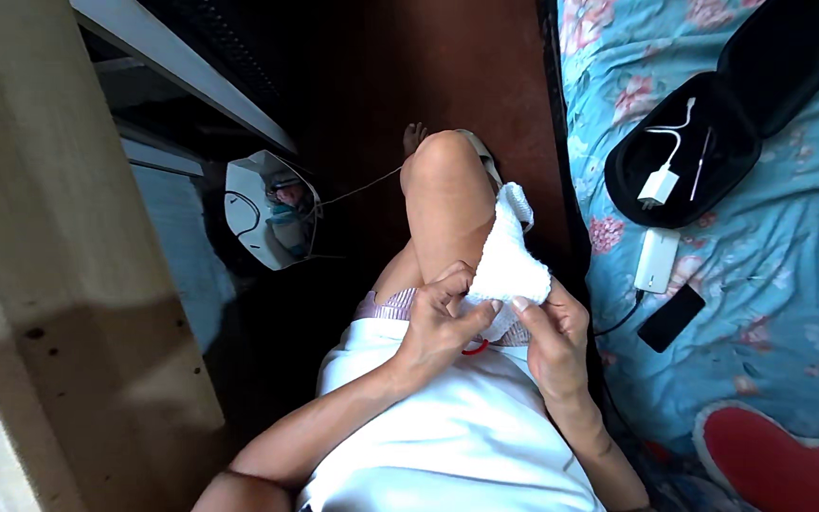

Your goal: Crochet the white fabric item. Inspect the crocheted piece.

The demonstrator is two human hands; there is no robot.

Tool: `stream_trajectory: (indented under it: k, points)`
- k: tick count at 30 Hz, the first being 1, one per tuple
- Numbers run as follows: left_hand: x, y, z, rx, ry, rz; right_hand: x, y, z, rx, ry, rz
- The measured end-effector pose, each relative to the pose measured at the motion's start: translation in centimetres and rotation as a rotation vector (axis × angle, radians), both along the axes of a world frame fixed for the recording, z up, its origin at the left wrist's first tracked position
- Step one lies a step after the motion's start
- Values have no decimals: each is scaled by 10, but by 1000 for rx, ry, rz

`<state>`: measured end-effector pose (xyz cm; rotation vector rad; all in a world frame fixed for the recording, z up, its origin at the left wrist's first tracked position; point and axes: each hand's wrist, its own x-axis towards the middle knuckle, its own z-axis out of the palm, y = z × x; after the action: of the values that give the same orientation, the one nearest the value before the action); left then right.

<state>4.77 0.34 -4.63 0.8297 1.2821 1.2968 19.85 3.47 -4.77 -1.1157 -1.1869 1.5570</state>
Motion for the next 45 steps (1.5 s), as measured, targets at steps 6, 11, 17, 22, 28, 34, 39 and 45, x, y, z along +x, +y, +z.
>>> stream_trajectory:
  k: [6,11,17,22,28,34,39,45]
  points:
    - [1,-1,-1,-17,23,-5,-2,-1,0,3,-22,-28]
    - [-2,0,5,-116,-210,-44,-3,-4,0,86,-82,-25]
    - [-1,3,7,-186,-300,-14,-4,-5,-4,205,-161,-12]
    - [-1,3,6,-202,-300,20,-5,-6,-6,261,-224,-11]
    - [0,2,4,-144,-182,27,-2,-4,-5,128,-119,17]
    - [2,0,0,-80,-101,22,-1,-2,-5,71,-77,-12]
    - [4,0,-2,-69,-84,20,-2,-1,-5,56,-79,-39]
    - [3,-1,4,-122,-182,-16,0,-1,-7,133,-101,-31]
